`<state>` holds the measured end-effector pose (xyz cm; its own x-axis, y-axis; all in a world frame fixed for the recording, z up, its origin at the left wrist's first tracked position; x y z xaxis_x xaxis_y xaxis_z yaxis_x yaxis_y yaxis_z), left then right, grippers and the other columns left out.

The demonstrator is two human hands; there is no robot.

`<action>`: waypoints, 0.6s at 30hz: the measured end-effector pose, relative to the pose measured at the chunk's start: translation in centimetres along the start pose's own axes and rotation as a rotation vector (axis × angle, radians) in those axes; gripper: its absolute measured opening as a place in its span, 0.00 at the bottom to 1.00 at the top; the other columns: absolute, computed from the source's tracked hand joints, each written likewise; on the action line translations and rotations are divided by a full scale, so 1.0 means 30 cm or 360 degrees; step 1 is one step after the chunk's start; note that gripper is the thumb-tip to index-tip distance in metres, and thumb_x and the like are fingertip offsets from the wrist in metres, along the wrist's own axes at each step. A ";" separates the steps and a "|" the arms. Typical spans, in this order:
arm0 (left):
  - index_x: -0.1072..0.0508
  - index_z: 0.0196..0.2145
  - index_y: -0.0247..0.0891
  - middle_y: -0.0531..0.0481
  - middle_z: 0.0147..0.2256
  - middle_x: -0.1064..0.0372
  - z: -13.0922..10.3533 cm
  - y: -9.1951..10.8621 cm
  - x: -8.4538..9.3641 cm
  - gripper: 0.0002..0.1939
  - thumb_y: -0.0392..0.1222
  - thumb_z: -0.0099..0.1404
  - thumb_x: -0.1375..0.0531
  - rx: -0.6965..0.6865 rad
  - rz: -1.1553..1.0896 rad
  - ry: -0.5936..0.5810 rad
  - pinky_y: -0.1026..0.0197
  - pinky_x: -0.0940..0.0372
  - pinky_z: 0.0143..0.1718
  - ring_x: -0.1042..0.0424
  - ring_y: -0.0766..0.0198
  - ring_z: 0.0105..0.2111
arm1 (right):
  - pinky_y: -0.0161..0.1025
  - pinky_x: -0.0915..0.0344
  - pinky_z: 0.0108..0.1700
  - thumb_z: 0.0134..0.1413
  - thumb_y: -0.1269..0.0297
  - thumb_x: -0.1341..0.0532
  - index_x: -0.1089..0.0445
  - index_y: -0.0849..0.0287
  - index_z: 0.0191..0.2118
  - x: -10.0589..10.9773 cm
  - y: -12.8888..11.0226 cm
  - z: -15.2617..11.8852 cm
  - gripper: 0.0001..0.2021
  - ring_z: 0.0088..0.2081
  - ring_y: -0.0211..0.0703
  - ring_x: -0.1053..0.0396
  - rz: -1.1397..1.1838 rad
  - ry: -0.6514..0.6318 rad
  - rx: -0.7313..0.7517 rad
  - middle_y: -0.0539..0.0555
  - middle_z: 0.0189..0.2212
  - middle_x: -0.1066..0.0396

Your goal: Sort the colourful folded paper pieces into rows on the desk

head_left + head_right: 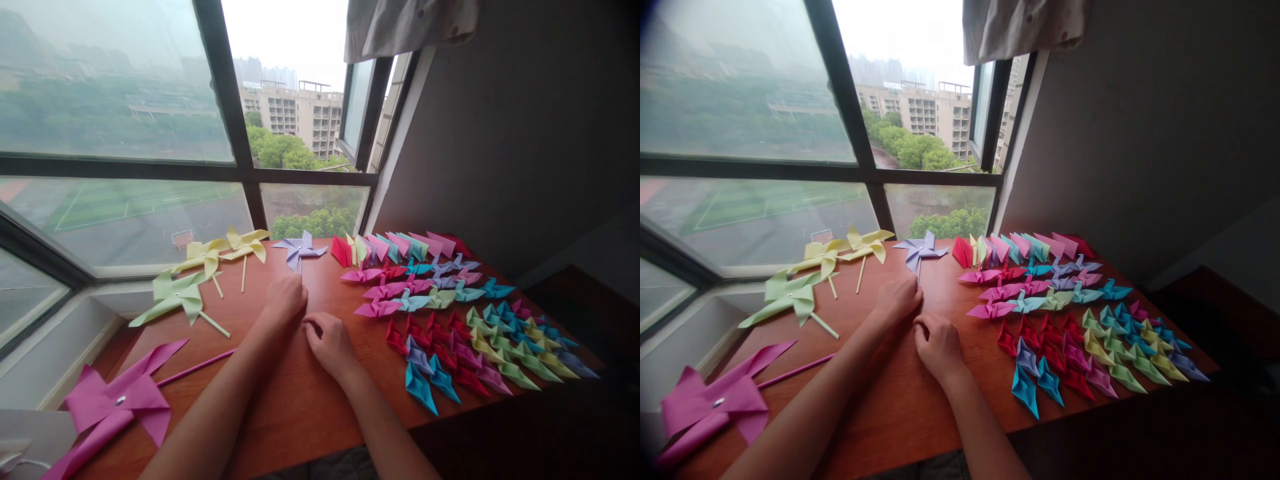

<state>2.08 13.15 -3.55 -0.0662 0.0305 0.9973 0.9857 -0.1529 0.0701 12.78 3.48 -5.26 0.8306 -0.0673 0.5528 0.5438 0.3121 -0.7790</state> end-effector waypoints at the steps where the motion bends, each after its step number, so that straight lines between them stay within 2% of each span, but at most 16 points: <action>1: 0.24 0.42 0.32 0.35 0.39 0.24 0.005 0.006 -0.001 0.17 0.41 0.70 0.51 -0.0002 0.0000 -0.0008 0.54 0.32 0.41 0.24 0.48 0.43 | 0.35 0.35 0.44 0.57 0.73 0.42 0.23 0.56 0.39 0.000 0.000 0.000 0.11 0.38 0.42 0.26 -0.0002 -0.0001 0.0000 0.51 0.36 0.22; 4: 0.25 0.43 0.31 0.36 0.41 0.25 0.025 0.030 -0.008 0.15 0.42 0.71 0.49 -0.0007 -0.0006 -0.0046 0.53 0.31 0.43 0.24 0.50 0.43 | 0.35 0.35 0.44 0.57 0.73 0.43 0.24 0.56 0.39 0.001 0.000 0.002 0.11 0.38 0.42 0.26 0.0009 0.0004 0.0003 0.52 0.36 0.22; 8: 0.29 0.51 0.35 0.43 0.49 0.29 0.049 0.070 -0.031 0.17 0.47 0.70 0.42 -0.0042 -0.0030 -0.0104 0.49 0.29 0.46 0.27 0.57 0.45 | 0.35 0.35 0.44 0.56 0.73 0.43 0.24 0.57 0.39 0.003 -0.001 0.002 0.11 0.39 0.42 0.26 0.0023 0.0015 0.0009 0.52 0.37 0.22; 18: 0.31 0.54 0.36 0.43 0.52 0.32 0.091 0.117 -0.068 0.19 0.46 0.69 0.40 -0.0121 -0.0074 -0.0100 0.48 0.29 0.47 0.28 0.56 0.47 | 0.35 0.36 0.42 0.57 0.74 0.43 0.25 0.58 0.36 -0.001 0.000 0.004 0.10 0.37 0.42 0.27 -0.0002 0.0018 0.0039 0.53 0.35 0.23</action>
<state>6.09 15.24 -5.40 -0.0991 0.1010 0.9899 0.9672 -0.2242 0.1197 12.73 3.60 -5.24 0.8315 -0.0786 0.5500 0.5417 0.3349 -0.7710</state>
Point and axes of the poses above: each hand's wrist, its own z-axis towards the middle knuckle, its own x-axis out of the back of the hand, y = z × x, the point moved 7 cm from there along z, towards the middle knuckle
